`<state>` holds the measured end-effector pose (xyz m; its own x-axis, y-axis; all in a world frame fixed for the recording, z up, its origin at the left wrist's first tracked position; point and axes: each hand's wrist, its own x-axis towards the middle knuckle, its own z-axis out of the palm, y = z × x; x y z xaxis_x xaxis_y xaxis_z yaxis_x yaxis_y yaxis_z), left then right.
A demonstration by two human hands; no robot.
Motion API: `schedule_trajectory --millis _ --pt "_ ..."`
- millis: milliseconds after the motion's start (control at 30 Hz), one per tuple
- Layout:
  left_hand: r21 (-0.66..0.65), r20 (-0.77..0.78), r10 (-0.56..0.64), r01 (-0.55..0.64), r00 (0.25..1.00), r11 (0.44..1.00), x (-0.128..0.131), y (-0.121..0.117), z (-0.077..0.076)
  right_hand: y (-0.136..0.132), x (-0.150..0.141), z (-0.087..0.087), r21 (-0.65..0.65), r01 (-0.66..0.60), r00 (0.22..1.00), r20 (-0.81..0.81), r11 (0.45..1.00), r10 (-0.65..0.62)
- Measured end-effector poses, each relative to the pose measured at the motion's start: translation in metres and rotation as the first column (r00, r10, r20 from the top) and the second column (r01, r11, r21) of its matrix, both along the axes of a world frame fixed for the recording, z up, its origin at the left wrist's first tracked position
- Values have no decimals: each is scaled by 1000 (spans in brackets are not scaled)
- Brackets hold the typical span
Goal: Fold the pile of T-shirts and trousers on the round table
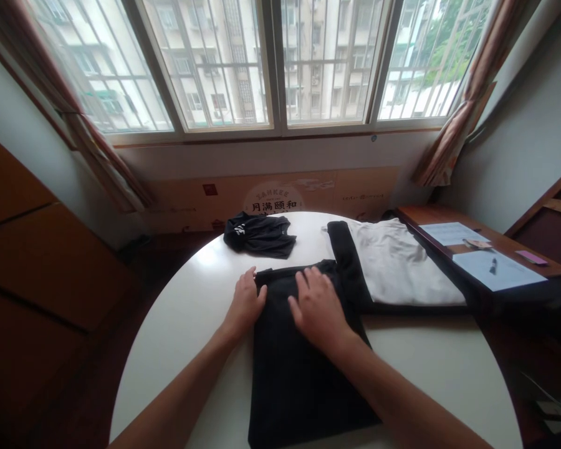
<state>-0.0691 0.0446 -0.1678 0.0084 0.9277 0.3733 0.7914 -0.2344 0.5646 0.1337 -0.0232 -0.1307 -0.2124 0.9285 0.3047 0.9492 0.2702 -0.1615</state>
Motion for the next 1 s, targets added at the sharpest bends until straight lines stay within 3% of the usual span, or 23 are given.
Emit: schedule_trajectory --millis 67,133,267,400,467,533,633,767,1000 --pt "-31 -61 15 -17 998 999 1 2 0 -36 -12 -6 -93 -251 968 -49 964 247" --pt "-77 -86 24 -31 996 997 2 5 3 -63 -18 -10 -181 -394 919 -113 901 378" --pt "-135 -14 26 -27 1000 990 0 9 12 -83 -24 -10 -277 -448 892 -206 850 403" --pt "-160 155 -43 68 987 985 -10 8 20 -91 -32 -8 -309 -489 869 -249 816 427" --pt "-172 163 -67 95 984 981 -14 7 23 -92 -32 -5 -299 -506 859 -265 809 439" --pt "-183 104 -69 88 992 979 -17 5 27 -85 -26 -2 -265 -450 887 -245 853 391" --pt "-210 65 -68 80 996 974 -17 3 31 -55 -8 -1 -256 -183 980 -127 949 155" --pt "-277 106 -27 56 994 959 -17 2 37 -19 13 -10 -330 49 999 -3 943 -53" --pt "-295 83 20 6 996 956 -18 3 38 -18 13 -13 -316 124 991 -4 941 -132"
